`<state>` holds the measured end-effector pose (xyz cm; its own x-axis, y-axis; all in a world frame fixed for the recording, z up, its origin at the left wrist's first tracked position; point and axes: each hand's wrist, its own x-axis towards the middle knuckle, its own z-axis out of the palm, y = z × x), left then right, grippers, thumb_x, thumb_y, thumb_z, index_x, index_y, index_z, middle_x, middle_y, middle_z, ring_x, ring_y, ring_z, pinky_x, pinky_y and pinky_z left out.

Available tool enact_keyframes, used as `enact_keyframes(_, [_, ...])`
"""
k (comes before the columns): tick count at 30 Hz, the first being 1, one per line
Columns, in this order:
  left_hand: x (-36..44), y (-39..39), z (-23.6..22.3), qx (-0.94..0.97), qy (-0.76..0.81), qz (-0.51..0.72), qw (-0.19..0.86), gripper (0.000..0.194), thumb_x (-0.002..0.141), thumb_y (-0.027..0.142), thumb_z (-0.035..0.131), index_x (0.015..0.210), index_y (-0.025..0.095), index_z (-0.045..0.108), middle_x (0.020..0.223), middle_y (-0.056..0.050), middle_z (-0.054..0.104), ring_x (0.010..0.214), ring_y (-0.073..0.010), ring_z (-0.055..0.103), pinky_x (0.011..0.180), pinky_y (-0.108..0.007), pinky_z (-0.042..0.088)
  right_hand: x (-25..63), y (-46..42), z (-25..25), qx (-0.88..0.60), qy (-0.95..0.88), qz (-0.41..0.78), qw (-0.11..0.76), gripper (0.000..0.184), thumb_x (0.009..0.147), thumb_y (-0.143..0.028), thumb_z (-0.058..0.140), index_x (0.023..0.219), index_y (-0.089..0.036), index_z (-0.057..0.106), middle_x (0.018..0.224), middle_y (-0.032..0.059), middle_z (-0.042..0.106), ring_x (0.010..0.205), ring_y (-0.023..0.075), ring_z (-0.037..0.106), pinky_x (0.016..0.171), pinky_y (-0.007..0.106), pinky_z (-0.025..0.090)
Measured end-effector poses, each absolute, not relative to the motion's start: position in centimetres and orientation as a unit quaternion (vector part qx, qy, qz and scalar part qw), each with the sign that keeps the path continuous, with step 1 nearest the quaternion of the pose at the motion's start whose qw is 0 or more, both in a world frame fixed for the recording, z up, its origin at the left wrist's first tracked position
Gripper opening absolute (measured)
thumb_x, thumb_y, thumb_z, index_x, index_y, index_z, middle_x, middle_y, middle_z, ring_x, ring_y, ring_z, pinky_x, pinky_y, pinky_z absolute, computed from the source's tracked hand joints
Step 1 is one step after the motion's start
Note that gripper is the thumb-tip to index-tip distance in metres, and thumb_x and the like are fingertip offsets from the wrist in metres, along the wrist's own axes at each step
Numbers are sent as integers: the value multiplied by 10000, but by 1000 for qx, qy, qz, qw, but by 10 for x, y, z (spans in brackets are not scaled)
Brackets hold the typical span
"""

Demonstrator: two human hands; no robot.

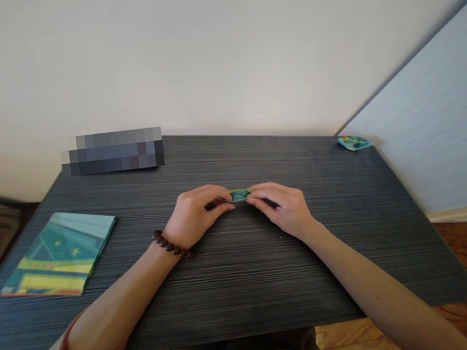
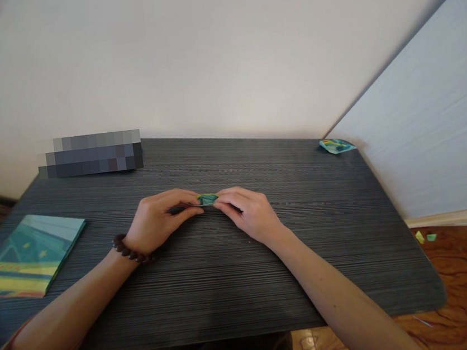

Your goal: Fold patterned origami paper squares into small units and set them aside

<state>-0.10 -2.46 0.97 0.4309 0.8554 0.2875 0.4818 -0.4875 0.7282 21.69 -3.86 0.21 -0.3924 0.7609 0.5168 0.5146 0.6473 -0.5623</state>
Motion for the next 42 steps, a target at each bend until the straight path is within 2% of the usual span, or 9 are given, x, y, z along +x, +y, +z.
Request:
enact_keyframes(5, [-1,-23,9,825,399,338,215,93,819,255,606,835,191,672,870,-12,697,807,-141,642,799,-251,482,217,-38,0,-377,-830,147,384,133,865,-218,547,913,-186,666,991,49,688,886,143,652,838,271,527])
enact_keyframes(14, [-2,-24,10,815,434,322,209,79,776,270,661,802,195,653,805,13,691,719,-132,630,657,-231,480,218,-37,3,-402,-835,146,346,137,882,-245,521,900,-201,649,953,34,690,872,146,643,829,297,525])
enact_keyframes(22, [-7,-21,4,861,375,310,146,127,847,274,573,845,182,662,850,-21,687,792,-144,622,787,-273,496,218,-39,0,-394,-845,134,337,137,889,-233,515,920,-188,641,998,46,681,906,141,627,849,293,513])
enact_keyframes(30, [-10,-18,3,899,345,259,75,156,872,244,526,871,177,666,885,-35,686,901,-193,568,843,-347,486,218,-37,-2,-372,-869,148,291,163,895,-241,497,958,-208,643,1031,38,676,978,176,591,891,356,491])
enact_keyframes(36, [-8,-16,3,881,356,285,126,128,860,246,548,843,190,662,842,-21,681,889,-180,561,828,-322,488,216,-36,0,-405,-847,156,308,151,896,-255,494,922,-207,635,931,42,678,903,176,596,855,352,491])
enact_keyframes(42, [-5,-20,9,841,416,307,157,91,814,275,616,857,196,612,855,-5,643,835,-145,584,799,-277,482,215,-38,-3,-444,-810,170,344,59,866,-252,546,891,-219,588,895,22,667,827,156,606,782,314,494])
